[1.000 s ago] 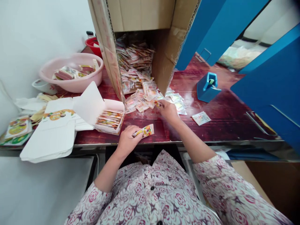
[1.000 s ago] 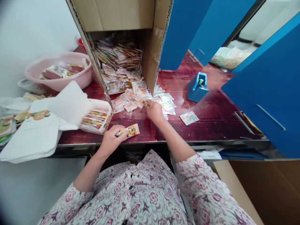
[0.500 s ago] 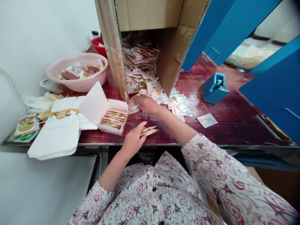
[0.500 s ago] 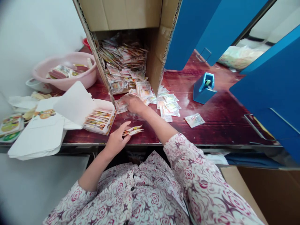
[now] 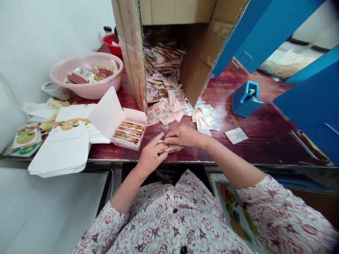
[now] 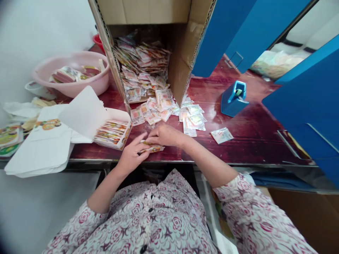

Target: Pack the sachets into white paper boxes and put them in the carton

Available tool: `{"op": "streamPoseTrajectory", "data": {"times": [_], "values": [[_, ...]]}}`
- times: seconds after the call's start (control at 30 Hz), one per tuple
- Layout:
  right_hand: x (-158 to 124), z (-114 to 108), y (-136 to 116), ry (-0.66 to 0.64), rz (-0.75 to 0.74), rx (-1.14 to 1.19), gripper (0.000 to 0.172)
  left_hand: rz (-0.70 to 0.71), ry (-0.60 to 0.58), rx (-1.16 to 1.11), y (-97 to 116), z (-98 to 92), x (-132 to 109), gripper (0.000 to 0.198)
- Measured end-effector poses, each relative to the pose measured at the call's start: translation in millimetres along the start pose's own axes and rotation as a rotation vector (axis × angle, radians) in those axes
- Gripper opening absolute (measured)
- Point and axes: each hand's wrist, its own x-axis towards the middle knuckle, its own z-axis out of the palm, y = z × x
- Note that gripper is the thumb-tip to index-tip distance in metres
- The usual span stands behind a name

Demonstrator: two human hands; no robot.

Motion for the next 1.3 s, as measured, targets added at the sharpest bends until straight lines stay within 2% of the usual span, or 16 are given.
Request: {"op": "streamPoseTrajectory", "data": {"times": [0.07, 0.17, 0.3, 0.33, 0.47, 0.6, 0.67, 0.77, 0.83, 0.87, 0.93, 1.0, 1.03, 1.13, 1.2, 1.3], "values": [[9.8, -1.1, -0.9, 0.102, 0.098, -0.047, 0.045, 0.022, -0.050, -0.057, 1.8, -1.8, 1.4, 0.012], [40.0, -2.4, 2.6, 0.281, 0.275, -0.296, 0.038, 0.004, -0.062, -0.055, 5.8, -3.3, 2.2, 0.013], [66.9, 2.5, 10.9, 0.222, 0.329, -0.473, 0.033, -0.191, -0.097, 0.021, 8.5, -2.5, -0.4, 0.047], [67.9, 3.5, 14.1, 0.221, 0.328, -0.469, 0.031, -0.215, -0.109, 0.035, 8.5, -2.3, -1.2, 0.049], [53.0, -0.2, 30.6, 0.333, 0.339, -0.317, 0.036, -0.197, -0.149, 0.003, 7.4, -3.8, -1.6, 0.019], [16.5, -5.3, 36.3, 0.517, 0.292, -0.125, 0.035, -0.154, -0.115, -0.047, 5.9, -6.4, 0.2, 0.017], [-4.1, -2.1, 31.5, 0.467, 0.198, 0.029, 0.030, -0.126, -0.096, -0.032, 4.3, -6.5, 0.5, 0.017], [-25.1, 7.4, 22.1, 0.185, 0.041, 0.274, 0.026, -0.087, -0.097, -0.012, 0.6, -5.1, -0.4, 0.017], [-25.5, 10.8, 19.0, 0.036, 0.009, 0.349, 0.027, -0.053, -0.123, -0.035, -1.2, -4.1, -1.6, 0.018], [-20.6, 10.6, 18.9, 0.037, 0.032, 0.353, 0.029, -0.036, -0.136, -0.057, -1.4, -3.9, -2.2, 0.018], [-1.6, 6.6, 20.4, 0.179, 0.099, 0.279, 0.035, -0.030, -0.143, -0.092, -0.1, -4.3, -3.2, 0.018], [25.4, 0.6, 23.1, 0.352, 0.124, 0.081, 0.031, -0.082, -0.136, -0.083, 2.9, -5.6, -3.6, 0.023], [39.6, -2.2, 24.5, 0.379, 0.129, -0.052, 0.029, -0.126, -0.135, -0.067, 4.5, -6.3, -3.4, 0.031], [75.1, -6.9, 28.2, 0.276, 0.237, -0.393, 0.035, -0.231, -0.139, 0.008, 7.5, -7.9, -1.1, 0.053], [86.4, -7.9, 31.0, 0.247, 0.338, -0.469, 0.036, -0.215, -0.152, 0.046, 7.5, -8.0, 1.1, 0.041], [77.8, -9.0, 33.8, 0.344, 0.371, -0.389, 0.038, -0.145, -0.166, 0.056, 5.6, -7.2, 2.5, 0.017]]}}
